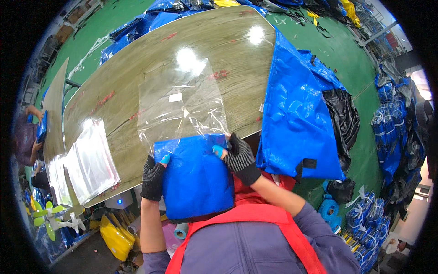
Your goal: The person folds a blue and black bag, places it into a clear plastic bag, and seals it. They repeat this process with several similar bags, stacking the finished packages on the table.
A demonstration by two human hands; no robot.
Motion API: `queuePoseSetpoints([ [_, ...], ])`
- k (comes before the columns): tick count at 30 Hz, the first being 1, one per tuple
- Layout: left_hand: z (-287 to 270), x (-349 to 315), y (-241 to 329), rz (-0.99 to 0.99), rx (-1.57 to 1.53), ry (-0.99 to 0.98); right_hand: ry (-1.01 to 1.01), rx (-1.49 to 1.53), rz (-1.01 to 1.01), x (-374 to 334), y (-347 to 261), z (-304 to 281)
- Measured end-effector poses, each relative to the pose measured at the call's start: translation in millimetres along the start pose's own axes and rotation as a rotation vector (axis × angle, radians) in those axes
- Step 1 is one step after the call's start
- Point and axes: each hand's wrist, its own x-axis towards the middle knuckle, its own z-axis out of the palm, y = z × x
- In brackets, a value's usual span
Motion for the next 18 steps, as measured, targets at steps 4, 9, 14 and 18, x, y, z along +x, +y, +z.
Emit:
queuePoseSetpoints([
  [4, 1, 6, -6, -0.015, -0.031, 0.003, 0.118, 0.000, 0.118, -40, -3, 19],
  [9, 1, 14, -3, 0.070, 0.078, -0.031, 0.111, -0.232, -0.064, -52, 5, 1],
  [14, 0, 19, 6, 0.054, 0.148, -0.040, -0.043, -0.451, -0.048, -75, 9, -11],
  [18, 2, 21, -3, 0.052, 0.172, -0.088, 0.136, -0.148, -0.202, -53, 13, -19],
])
